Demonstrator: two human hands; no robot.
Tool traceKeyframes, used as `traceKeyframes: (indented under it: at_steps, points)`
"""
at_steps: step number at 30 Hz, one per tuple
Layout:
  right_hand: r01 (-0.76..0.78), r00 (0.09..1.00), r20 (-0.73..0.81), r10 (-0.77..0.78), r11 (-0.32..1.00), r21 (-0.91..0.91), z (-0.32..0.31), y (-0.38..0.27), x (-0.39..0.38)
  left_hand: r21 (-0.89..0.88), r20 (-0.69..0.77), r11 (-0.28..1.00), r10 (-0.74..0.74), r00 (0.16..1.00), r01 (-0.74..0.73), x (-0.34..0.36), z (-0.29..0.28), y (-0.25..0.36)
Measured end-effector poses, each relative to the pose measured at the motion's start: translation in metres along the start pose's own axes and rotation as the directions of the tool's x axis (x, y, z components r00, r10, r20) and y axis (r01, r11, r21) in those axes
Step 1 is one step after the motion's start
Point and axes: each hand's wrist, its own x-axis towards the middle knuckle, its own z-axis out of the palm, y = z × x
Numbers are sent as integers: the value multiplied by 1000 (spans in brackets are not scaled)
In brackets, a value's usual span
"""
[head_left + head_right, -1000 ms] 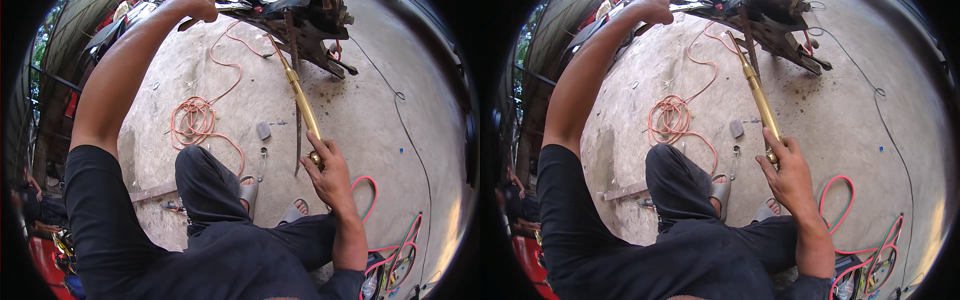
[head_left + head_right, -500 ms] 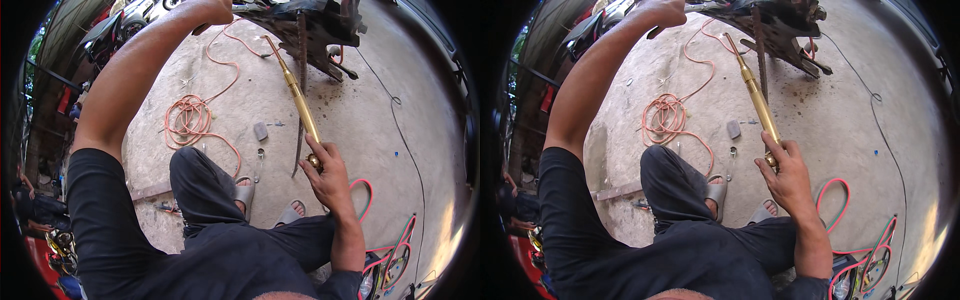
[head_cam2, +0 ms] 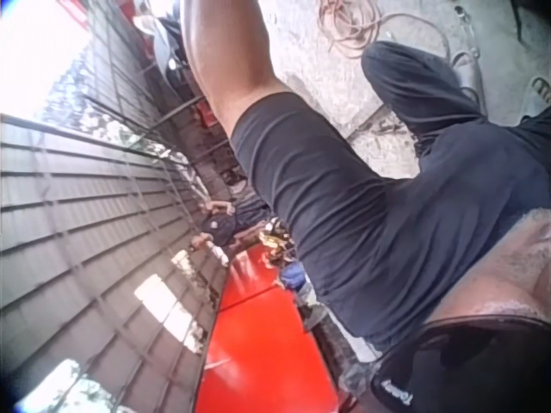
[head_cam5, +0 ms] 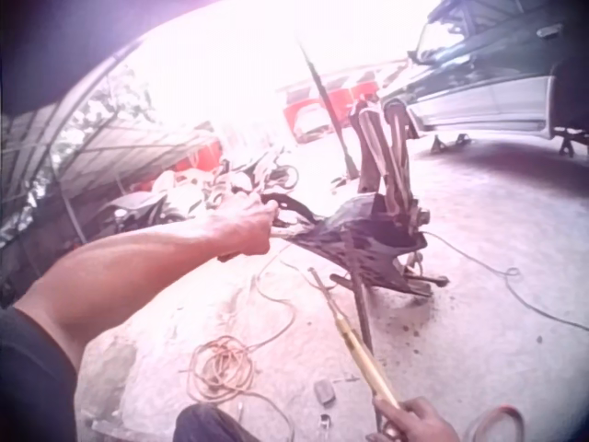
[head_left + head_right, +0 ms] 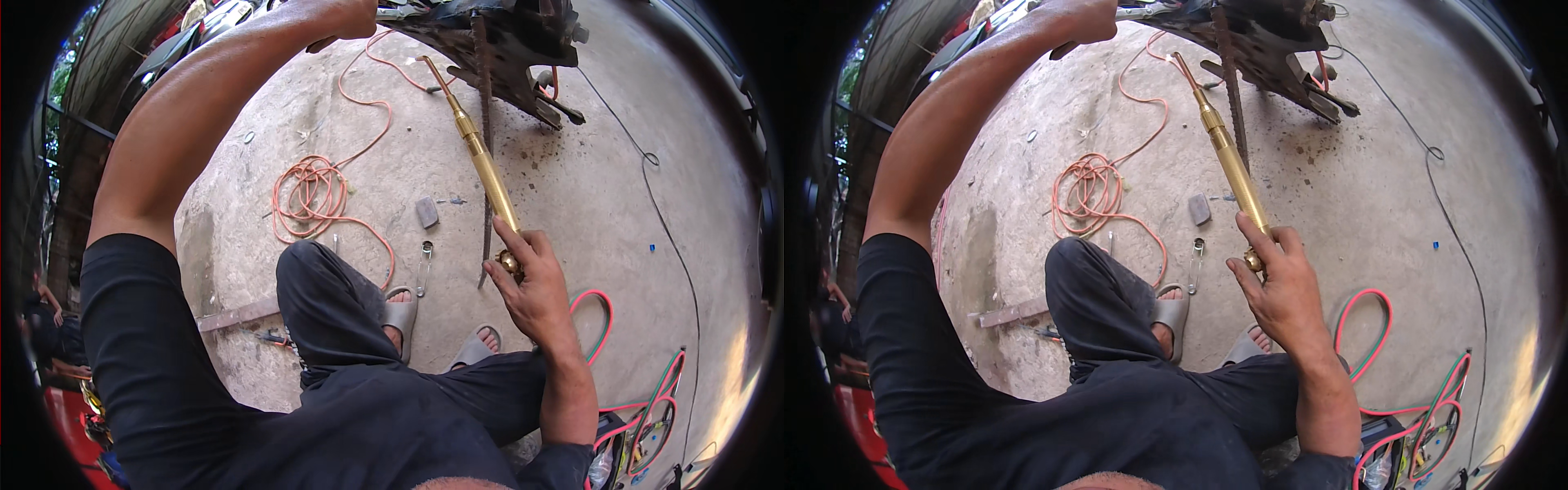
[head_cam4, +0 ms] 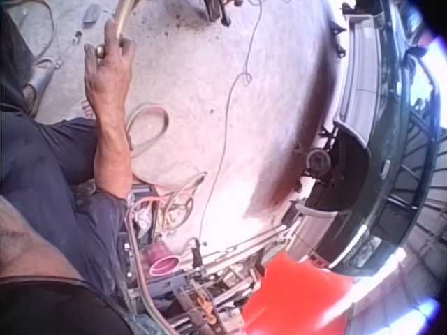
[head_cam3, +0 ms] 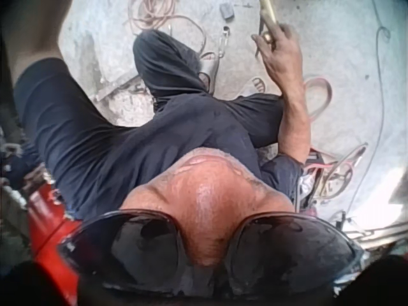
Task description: Using an oxy-acetylene torch and filler rod to weld a metal car suspension component.
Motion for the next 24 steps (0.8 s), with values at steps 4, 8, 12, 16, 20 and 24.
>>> traceKeyframes:
  at_steps: [4, 8, 12, 16, 20, 24]
  points:
    - [-8, 1000, 16, 8, 1000, 8, -3, 1, -2, 142, -196, 980, 164, 967, -137, -4, 7, -11]
    - [63, 997, -46, -64, 998, -21, -5, 2, -5, 10, -218, 996, 88, 972, -88, 6, 17, -12]
    - [91, 985, -142, -92, 996, -15, -2, 1, -3, -12, -73, 999, 30, 997, -31, 7, 12, -11]
    - [135, 969, -204, -137, 991, -22, 8, 2, 4, 30, -88, 999, -25, 996, 27, -7, 5, -14]
    - [132, 971, -203, -130, 991, -5, 12, 4, 11, 13, -131, 999, -39, 991, 41, -15, -3, -23]
    - [122, 973, -198, -122, 992, -11, 14, 4, 17, -1, -159, 999, -51, 986, 52, -13, -7, -30]
